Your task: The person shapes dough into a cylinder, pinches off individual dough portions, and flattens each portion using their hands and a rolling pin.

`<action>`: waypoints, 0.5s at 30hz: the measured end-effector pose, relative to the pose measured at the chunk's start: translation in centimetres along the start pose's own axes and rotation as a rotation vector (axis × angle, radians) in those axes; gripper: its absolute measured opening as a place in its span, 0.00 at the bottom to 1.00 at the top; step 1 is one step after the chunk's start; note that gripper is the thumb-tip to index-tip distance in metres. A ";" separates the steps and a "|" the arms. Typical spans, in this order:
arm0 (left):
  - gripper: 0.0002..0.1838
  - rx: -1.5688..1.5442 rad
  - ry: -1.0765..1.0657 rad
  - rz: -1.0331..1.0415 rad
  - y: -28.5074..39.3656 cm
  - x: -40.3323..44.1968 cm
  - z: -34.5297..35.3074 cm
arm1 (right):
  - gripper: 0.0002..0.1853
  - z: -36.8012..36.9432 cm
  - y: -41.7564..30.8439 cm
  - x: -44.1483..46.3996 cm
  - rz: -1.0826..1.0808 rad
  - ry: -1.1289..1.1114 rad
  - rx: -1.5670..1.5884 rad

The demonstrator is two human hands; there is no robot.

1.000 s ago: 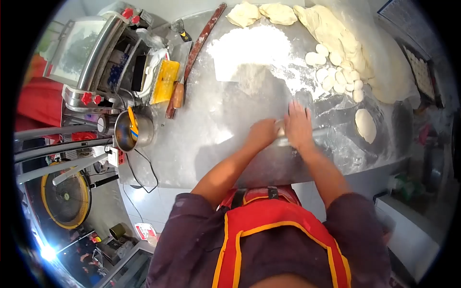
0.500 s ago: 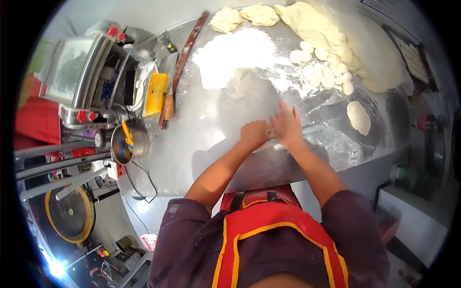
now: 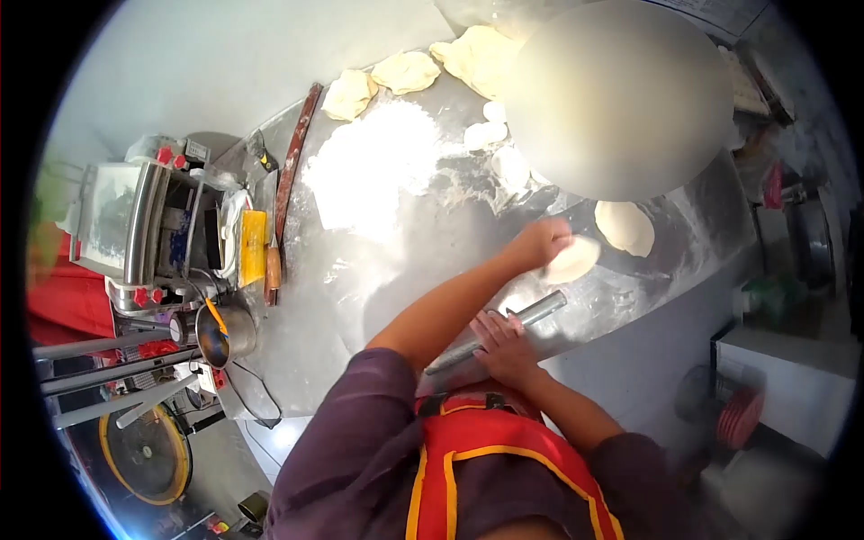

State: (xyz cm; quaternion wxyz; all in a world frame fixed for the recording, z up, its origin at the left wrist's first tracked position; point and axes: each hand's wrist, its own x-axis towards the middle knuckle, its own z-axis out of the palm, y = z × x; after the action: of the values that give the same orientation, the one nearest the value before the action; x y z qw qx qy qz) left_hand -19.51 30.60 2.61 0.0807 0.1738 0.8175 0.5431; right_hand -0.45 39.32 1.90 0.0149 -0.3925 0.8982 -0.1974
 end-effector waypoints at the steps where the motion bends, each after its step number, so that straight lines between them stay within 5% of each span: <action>1: 0.12 -0.040 0.132 -0.033 0.1 1.9 0.2 | 0.33 0.4 0.3 0.4 -0.021 0.082 0.018; 3: 0.16 0.419 0.501 -0.058 0.1 4.6 -1.0 | 0.31 0.9 0.4 0.7 -0.017 0.096 0.022; 6: 0.26 0.990 0.501 0.105 -4.5 6.1 -3.7 | 0.29 0.9 0.7 0.9 0.000 0.093 0.046; 9: 0.24 0.810 0.199 0.073 -4.9 4.9 -6.3 | 0.29 0.8 0.5 1.0 0.021 0.099 0.071; 15: 0.14 0.452 0.269 -0.340 -4.9 -0.8 -8.1 | 0.29 0.6 0.4 1.1 0.028 0.104 0.108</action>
State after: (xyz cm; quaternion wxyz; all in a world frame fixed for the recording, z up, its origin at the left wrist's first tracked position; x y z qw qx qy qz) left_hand -22.36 21.65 1.24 0.0206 -0.0252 0.9383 0.3443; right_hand -1.34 38.55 1.35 -0.0080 -0.3676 0.8912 -0.2655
